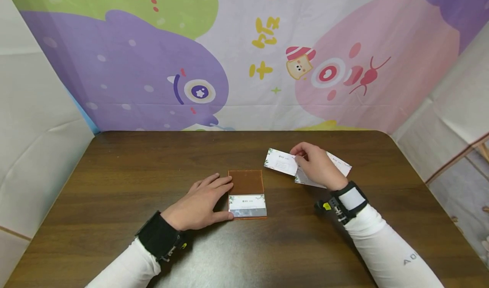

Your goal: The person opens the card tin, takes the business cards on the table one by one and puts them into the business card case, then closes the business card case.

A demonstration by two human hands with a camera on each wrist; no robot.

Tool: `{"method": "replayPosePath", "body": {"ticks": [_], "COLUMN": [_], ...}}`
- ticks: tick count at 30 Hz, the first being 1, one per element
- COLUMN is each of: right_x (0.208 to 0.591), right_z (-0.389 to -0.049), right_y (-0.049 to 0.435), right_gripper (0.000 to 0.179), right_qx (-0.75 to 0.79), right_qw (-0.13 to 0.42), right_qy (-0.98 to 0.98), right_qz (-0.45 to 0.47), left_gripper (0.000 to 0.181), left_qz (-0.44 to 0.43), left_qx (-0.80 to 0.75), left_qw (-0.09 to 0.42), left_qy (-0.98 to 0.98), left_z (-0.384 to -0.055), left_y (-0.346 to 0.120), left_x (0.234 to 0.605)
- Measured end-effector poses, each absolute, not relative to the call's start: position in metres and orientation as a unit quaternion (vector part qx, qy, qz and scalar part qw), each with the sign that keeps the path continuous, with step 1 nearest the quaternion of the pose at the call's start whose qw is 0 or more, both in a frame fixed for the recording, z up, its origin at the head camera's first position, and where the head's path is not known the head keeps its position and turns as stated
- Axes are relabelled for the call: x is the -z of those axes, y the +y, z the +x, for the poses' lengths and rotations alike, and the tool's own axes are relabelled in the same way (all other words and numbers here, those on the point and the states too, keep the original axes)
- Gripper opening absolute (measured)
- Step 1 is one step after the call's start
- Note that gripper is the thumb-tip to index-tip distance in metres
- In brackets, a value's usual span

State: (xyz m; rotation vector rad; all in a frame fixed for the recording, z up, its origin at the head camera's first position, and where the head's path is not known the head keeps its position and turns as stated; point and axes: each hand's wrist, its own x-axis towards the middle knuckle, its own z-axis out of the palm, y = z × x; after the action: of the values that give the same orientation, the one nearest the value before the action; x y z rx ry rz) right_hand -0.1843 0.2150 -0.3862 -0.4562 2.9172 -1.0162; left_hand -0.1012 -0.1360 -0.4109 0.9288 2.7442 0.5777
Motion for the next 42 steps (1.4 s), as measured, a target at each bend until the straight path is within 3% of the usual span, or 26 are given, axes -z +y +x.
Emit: {"method": "replayPosePath", "body": {"ticks": [42], "right_x": [0.389], "right_z": [-0.162], "right_y": [0.154], "right_gripper": [0.017], "right_qx": [0.337], "right_qw": [0.056], "right_qy": [0.91], "right_qz": [-0.235], "left_gripper": [0.082], "left_qz": [0.305], "left_qx": [-0.196], "left_qw": [0.096], "left_qy": [0.927], "left_z": [-0.102], "left_y": [-0.136], "left_x": [0.411]}}
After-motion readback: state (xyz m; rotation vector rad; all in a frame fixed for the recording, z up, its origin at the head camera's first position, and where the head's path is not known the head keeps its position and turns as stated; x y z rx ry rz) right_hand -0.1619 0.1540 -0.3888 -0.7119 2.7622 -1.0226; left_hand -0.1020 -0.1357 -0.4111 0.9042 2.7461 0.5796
